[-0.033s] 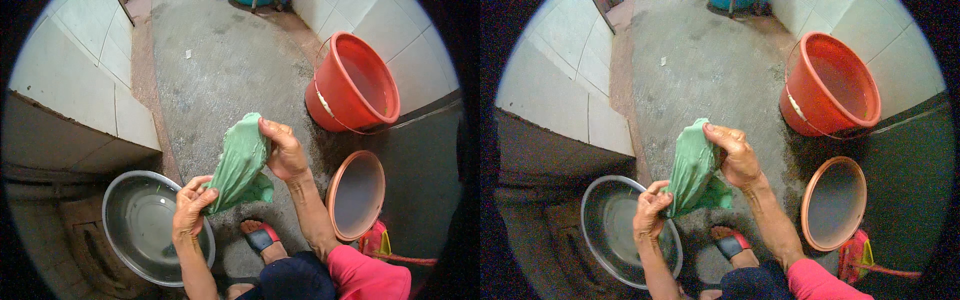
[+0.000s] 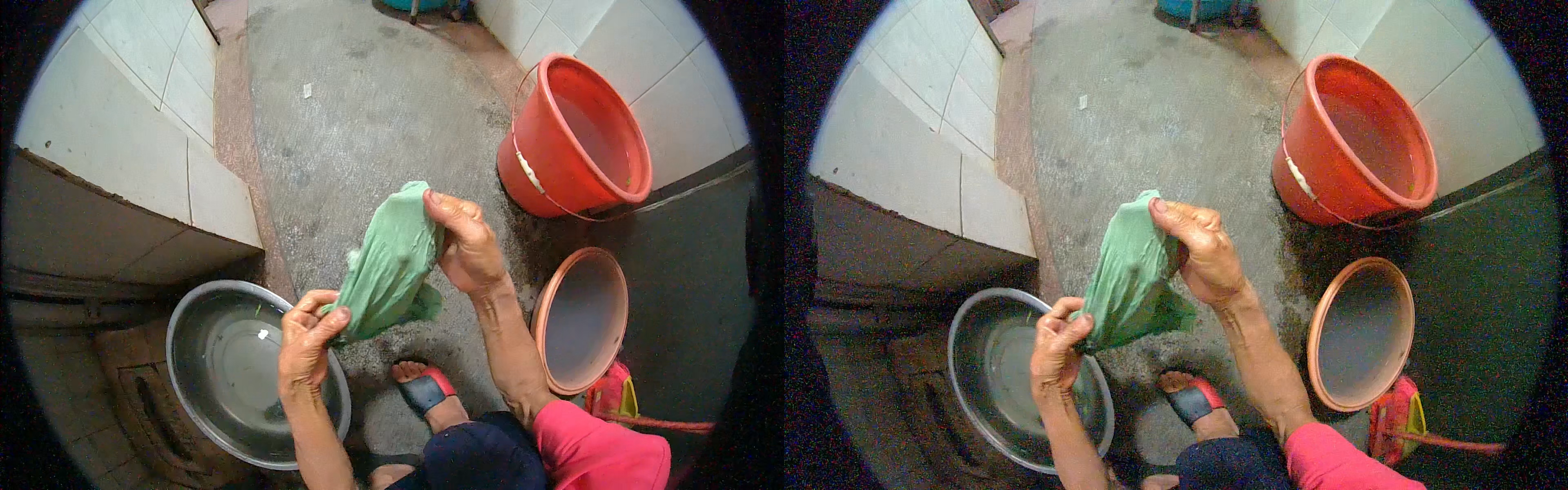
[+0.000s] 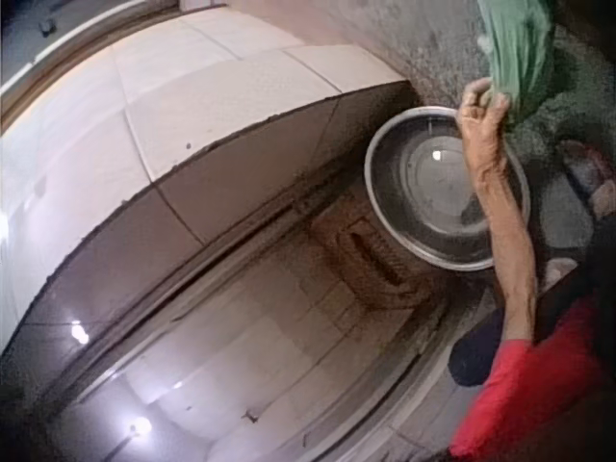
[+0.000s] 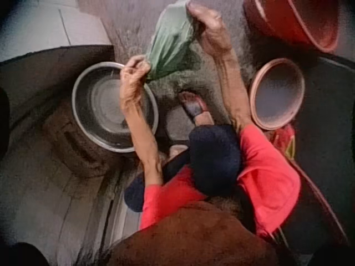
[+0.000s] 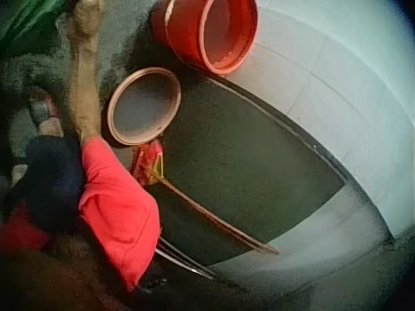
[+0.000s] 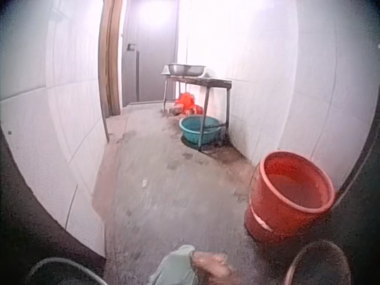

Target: The person washes a green cloth by hand in a metal basin filled with water. They repeatedly submerge, scrub, and wring the cloth to clean it. The person is sitting on the floor in a tiled utility area.

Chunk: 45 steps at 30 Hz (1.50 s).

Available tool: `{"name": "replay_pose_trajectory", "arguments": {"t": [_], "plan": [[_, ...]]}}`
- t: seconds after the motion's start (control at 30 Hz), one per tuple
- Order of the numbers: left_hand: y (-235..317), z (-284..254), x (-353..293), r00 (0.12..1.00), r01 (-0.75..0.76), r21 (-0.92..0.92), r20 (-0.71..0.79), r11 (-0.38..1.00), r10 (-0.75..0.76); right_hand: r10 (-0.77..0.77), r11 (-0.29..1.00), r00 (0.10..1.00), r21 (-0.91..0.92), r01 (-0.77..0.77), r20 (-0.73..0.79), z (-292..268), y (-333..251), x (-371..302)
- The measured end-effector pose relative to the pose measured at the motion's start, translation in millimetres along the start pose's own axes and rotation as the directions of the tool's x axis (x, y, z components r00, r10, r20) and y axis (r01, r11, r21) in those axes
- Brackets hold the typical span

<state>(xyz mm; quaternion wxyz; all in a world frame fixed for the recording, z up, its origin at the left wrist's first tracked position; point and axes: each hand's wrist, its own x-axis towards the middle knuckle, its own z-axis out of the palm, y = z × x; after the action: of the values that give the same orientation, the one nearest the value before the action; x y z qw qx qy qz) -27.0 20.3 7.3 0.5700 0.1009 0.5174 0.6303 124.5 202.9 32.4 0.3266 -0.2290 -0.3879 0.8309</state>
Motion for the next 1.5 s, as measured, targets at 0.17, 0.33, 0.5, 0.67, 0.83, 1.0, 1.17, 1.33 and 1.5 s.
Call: {"name": "replay_pose_trajectory", "arguments": {"t": [0.17, 0.33, 0.5, 0.67, 0.83, 1.0, 1.17, 1.33, 1.5], "plan": [[31.3, -2.6, -3.6, 0.952, -0.265, 0.053, -0.143, 0.963, 0.27, -0.152, 0.922, 0.988, -0.358, 0.145, 0.008, 21.7, -33.4, -3.4], [108.9, 21.9, -14.4, 0.807, -0.405, 0.678, -0.051, 0.614, 0.589, -0.293, 0.708, 0.953, -0.651, 0.273, 0.08, 39.2, -67.9, 19.3], [143.5, 26.5, -25.9, 0.732, -0.562, 0.533, -0.038, 0.633, 0.681, -0.22, 0.81, 0.972, -0.54, 0.23, 0.085, 66.1, -92.3, 23.5], [158.5, 31.8, -18.4, 0.687, -0.566, 0.617, -0.013, 0.547, 0.726, -0.309, 0.848, 0.939, -0.402, 0.345, 0.154, 69.9, -98.7, 47.7], [157.9, 54.1, -10.5, 0.812, -0.532, 0.48, 0.056, 0.698, 0.58, -0.121, 0.564, 0.865, -0.684, 0.463, 0.487, 91.8, -68.2, 50.1], [146.6, 57.3, 0.0, 0.782, -0.517, 0.612, 0.054, 0.598, 0.621, 0.018, 0.803, 0.903, -0.545, 0.243, 0.429, 100.3, -35.4, 43.2], [116.9, 13.2, 3.8, 0.846, -0.477, 0.284, -0.107, 0.832, 0.522, 0.063, 0.994, 0.974, -0.102, -0.042, 0.215, 80.8, -20.4, 40.2], [22.3, 1.0, 6.8, 0.986, 0.018, 0.169, -0.169, 0.985, 0.011, 0.168, 0.955, 0.969, 0.214, -0.205, 0.181, 70.3, 5.0, 31.3], [-31.9, 7.6, 28.9, 0.974, 0.094, -0.627, 0.218, 0.773, 0.059, 0.221, 0.963, 0.967, 0.126, -0.237, 0.124, 48.6, 33.6, 10.4]]}}
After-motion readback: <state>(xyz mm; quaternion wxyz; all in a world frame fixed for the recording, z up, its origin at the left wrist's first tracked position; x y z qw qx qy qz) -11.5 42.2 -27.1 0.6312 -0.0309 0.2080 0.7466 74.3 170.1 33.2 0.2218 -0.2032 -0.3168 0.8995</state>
